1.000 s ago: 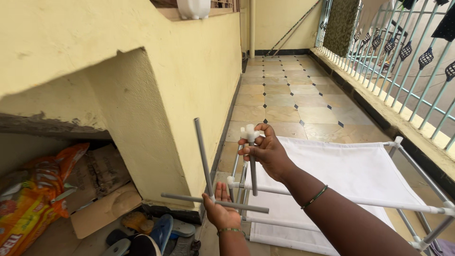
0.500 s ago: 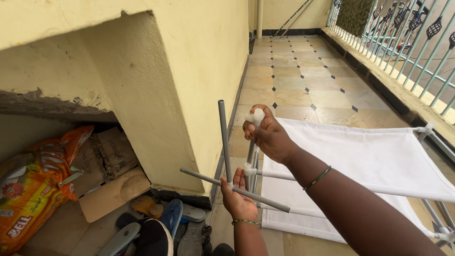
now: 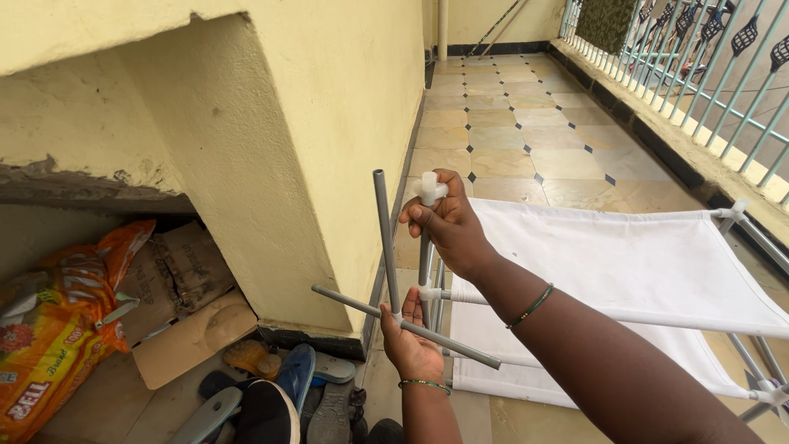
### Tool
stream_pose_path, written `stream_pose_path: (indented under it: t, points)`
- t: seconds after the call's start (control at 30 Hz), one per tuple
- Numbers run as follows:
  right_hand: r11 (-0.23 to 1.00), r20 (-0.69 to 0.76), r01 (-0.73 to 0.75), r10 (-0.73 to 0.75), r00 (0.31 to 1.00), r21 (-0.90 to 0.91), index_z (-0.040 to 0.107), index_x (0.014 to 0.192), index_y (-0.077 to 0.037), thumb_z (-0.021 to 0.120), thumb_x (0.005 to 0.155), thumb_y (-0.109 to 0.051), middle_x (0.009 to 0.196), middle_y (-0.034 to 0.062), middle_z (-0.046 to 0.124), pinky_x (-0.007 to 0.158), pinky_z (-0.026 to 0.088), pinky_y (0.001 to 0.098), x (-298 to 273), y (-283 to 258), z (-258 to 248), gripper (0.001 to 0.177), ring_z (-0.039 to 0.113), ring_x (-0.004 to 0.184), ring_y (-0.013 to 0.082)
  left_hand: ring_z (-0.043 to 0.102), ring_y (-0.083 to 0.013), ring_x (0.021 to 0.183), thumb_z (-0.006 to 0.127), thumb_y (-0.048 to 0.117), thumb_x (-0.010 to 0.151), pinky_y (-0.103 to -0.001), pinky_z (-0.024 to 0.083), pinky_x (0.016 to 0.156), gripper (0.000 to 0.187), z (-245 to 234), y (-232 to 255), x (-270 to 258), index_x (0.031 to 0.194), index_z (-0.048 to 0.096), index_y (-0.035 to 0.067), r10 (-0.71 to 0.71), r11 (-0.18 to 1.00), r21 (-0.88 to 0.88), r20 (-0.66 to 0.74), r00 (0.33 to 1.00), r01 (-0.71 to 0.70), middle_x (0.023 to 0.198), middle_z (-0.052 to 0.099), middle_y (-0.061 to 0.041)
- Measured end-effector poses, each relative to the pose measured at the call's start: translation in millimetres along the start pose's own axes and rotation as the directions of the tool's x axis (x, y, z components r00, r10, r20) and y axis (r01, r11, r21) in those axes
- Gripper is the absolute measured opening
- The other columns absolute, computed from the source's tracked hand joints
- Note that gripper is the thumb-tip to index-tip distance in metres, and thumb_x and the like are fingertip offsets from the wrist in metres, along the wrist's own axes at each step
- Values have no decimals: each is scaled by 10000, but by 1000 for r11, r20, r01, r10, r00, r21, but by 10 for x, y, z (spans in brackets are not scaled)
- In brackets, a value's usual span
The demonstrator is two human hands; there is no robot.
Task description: The person assembles a fabric storage rack by connecting metal poles into plastic joint connectors and attaching fabric shelf panels by hand.
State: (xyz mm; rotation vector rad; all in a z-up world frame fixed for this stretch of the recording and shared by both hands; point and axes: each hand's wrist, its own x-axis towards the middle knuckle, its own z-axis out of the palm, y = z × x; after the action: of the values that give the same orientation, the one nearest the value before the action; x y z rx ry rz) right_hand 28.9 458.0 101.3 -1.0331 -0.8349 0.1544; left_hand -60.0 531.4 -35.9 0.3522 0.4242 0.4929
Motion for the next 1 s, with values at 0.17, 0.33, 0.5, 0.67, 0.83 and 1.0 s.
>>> stream_pose_path:
  t: [0.17,0.33,0.5,0.67,0.83,1.0]
  points:
    - [997,-22,-31,29,999,-65,315,1347,-192,601,1022,-73,947,84,676,724,489,257,29,20,4,449,566,745,101,590,-240,1292,472,507,970,-364,323,1195,812,25,-20,-10,1564,144,60,-12,994,105,13,1000,10,1177,713,-169]
    - [994,-15,-10,9,1000,-110,309,1357,-172,583,1035,-84,928,94,683,697,493,248,57,55,38,431,559,729,100,560,-242,1309,472,519,969,-390,314,1210,783,32,-22,-1,1546,216,58,-8,997,76,75,997,2,1185,705,-160]
    - [989,-79,-10,-2,997,-148,318,1372,-159,574,1040,-86,895,77,664,662,478,241,62,78,39,425,537,698,95,560,-218,1310,464,519,967,-404,254,1211,710,39,-36,-9,1514,291,100,-34,995,92,64,997,28,1188,705,-141]
    - [997,126,-70,72,989,-20,312,1386,-159,572,1066,-129,830,51,620,647,427,218,63,7,-79,413,508,689,81,537,-216,1315,468,509,983,-416,270,1221,646,45,-48,-18,1461,363,88,-23,999,53,180,983,13,1215,701,-136]
    - [994,76,-76,83,994,-83,312,1382,-172,578,1044,-132,841,40,624,630,435,218,37,-15,-48,431,527,700,81,529,-201,1329,473,498,980,-413,261,1225,616,75,-43,-36,1449,356,116,-43,998,49,150,988,36,1231,699,-135]
    - [986,-205,63,-94,974,-153,343,1376,-159,579,1045,-126,855,46,646,616,441,219,-11,100,75,408,530,699,86,516,-186,1341,479,492,992,-395,241,1246,572,86,-54,-50,1412,381,117,-23,999,42,168,985,16,1240,701,-123]
